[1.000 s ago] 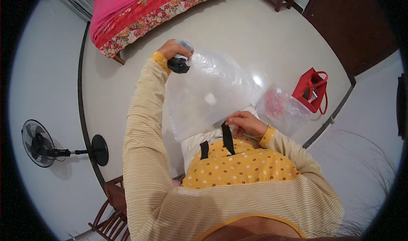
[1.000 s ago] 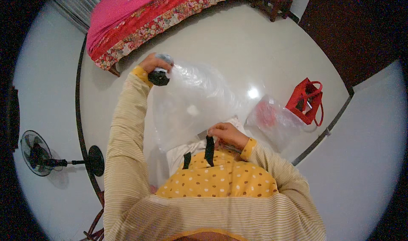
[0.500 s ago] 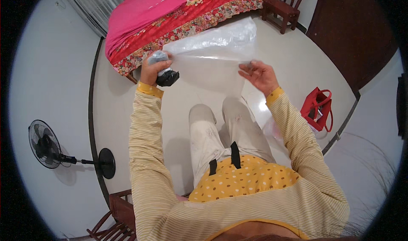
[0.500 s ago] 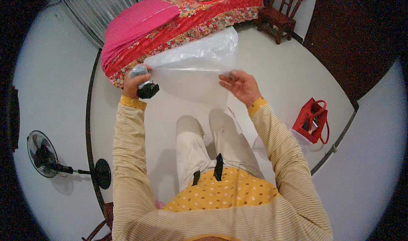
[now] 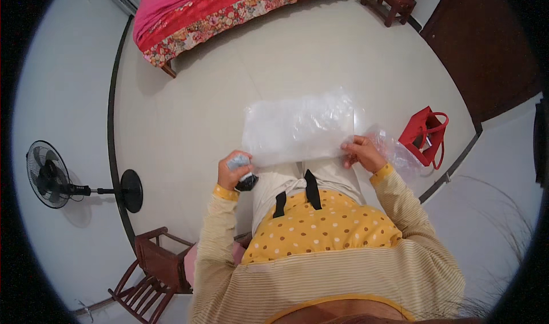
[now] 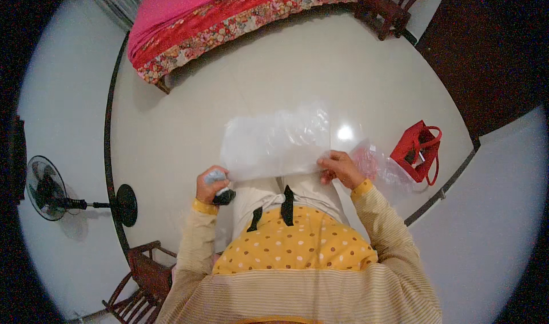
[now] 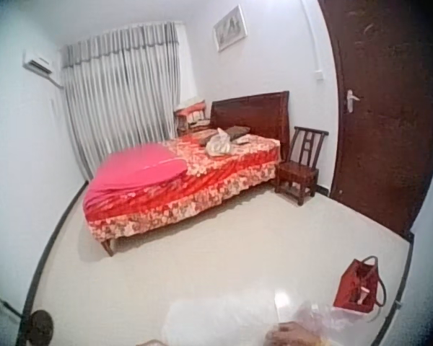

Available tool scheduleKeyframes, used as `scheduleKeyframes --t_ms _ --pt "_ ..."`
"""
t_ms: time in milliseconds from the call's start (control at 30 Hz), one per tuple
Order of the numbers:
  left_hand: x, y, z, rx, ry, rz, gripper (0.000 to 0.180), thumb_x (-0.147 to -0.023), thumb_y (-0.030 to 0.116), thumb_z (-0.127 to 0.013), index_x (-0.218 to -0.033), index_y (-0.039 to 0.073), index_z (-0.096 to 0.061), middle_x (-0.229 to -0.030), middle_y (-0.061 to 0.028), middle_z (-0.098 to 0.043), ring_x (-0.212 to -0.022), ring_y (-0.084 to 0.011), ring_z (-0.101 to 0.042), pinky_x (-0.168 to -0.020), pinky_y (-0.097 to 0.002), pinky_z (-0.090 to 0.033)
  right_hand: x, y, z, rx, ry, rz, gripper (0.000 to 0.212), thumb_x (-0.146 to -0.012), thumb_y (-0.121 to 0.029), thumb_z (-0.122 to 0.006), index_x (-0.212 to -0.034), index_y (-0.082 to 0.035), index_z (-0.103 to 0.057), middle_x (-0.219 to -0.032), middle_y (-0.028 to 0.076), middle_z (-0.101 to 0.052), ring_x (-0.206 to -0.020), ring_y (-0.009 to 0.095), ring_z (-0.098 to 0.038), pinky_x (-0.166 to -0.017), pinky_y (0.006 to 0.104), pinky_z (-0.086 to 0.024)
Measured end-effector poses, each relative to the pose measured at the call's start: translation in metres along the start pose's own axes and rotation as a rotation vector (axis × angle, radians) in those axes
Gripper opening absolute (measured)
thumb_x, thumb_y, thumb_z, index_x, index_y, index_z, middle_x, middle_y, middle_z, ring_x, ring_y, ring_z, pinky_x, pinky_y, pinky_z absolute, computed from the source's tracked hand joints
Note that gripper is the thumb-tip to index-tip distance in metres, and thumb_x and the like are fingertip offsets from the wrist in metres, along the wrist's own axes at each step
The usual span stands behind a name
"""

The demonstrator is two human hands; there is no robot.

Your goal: The recorder is unfolding plastic bags and wrapping a gray item in a white plastic bag and bubble wrap while sitting on the floor.

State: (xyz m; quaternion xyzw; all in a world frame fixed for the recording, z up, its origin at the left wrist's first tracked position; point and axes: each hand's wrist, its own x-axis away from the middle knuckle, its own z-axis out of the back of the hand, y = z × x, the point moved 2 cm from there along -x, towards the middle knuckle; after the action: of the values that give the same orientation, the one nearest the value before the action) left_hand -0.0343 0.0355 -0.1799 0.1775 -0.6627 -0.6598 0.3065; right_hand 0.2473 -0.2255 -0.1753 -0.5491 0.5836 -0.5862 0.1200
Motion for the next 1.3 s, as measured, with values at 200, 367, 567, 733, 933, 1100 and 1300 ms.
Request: scheduleKeyframes --t_ms 200,367,567,733,933,1100,1300 --pt "0.046 -0.020 -0.015 0.021 0.073 0.066 0.024 -0.067 0.002 -0.071 -0.090 0.004 -0.063 -0.079 0.0007 -0.060 -0.071 -0.0084 -0.055 -0.067 -0.0233 -0.046 0.012 0.015 0.003 0.011 0.026 -0.144 0.024 -0.079 -0.016 -0.064 -0.095 0.001 -0.059 -0.071 0.006 -0.059 -0.047 0.015 -0.058 -0.044 0.0277 -0.051" --pt "0.038 0.013 0.000 0.061 -0.130 0.217 0.034 -0.070 -0.002 -0.070 -0.103 0.001 -0.063 -0.083 -0.0001 -0.062 -0.075 -0.0073 -0.057 -0.068 -0.0218 -0.048 0.021 -0.019 -0.009 0.149 0.016 -0.029 0.027 -0.082 -0.019 -0.062 -0.099 0.001 -0.059 -0.072 0.003 -0.059 -0.047 0.012 -0.056 -0.042 0.0242 -0.047" --pt "0.020 0.027 -0.005 0.012 -0.115 0.239 0.045 -0.068 -0.003 -0.069 -0.112 -0.001 -0.060 -0.090 -0.0033 -0.064 -0.077 -0.0094 -0.058 -0.070 -0.0234 -0.049 0.004 -0.018 -0.009 0.326 0.221 0.195 0.016 -0.085 -0.019 -0.057 -0.085 -0.004 -0.062 -0.064 -0.002 -0.052 -0.046 0.005 -0.044 -0.041 0.0195 -0.036" --pt "0.031 -0.004 -0.008 -0.016 -0.104 0.386 0.046 -0.066 0.000 -0.071 -0.111 -0.002 -0.061 -0.091 -0.0057 -0.064 -0.079 -0.0111 -0.060 -0.071 -0.0242 -0.050 -0.001 0.011 0.004 0.387 0.296 0.071 0.019 -0.083 -0.018 -0.056 -0.071 -0.003 -0.056 -0.059 -0.001 -0.047 -0.051 0.007 -0.042 -0.043 0.0239 -0.036" --pt "0.038 -0.018 -0.010 0.009 -0.107 0.335 0.048 -0.063 0.003 -0.072 -0.110 -0.001 -0.061 -0.091 -0.0054 -0.064 -0.080 -0.0131 -0.060 -0.073 -0.0271 -0.050 0.007 0.007 0.002 0.827 0.436 0.223 0.023 -0.078 -0.010 -0.055 -0.098 0.001 -0.056 -0.086 0.014 -0.062 -0.076 0.025 -0.061 -0.068 0.0358 -0.049" --pt "0.040 -0.012 -0.016 -0.059 -0.135 0.316 0.047 -0.066 0.002 -0.071 -0.112 -0.001 -0.060 -0.091 -0.0055 -0.064 -0.079 -0.0133 -0.061 -0.072 -0.0274 -0.051 0.038 -0.060 -0.074 1.064 0.393 1.128 0.055 -0.068 0.003 -0.057 -0.122 -0.001 -0.045 -0.129 0.022 -0.042 -0.117 0.040 -0.042 -0.098 0.0455 -0.035" --pt "0.046 -0.013 -0.020 -0.039 -0.113 0.354 0.048 -0.066 0.002 -0.071 -0.112 -0.002 -0.059 -0.092 -0.0055 -0.064 -0.079 -0.0130 -0.060 -0.073 -0.0275 -0.050 -0.019 -0.013 -0.118 1.337 0.114 1.088 0.053 -0.077 -0.014 -0.059 -0.127 -0.005 -0.044 -0.137 0.017 -0.037 -0.130 0.036 -0.031 -0.103 0.0590 -0.021"
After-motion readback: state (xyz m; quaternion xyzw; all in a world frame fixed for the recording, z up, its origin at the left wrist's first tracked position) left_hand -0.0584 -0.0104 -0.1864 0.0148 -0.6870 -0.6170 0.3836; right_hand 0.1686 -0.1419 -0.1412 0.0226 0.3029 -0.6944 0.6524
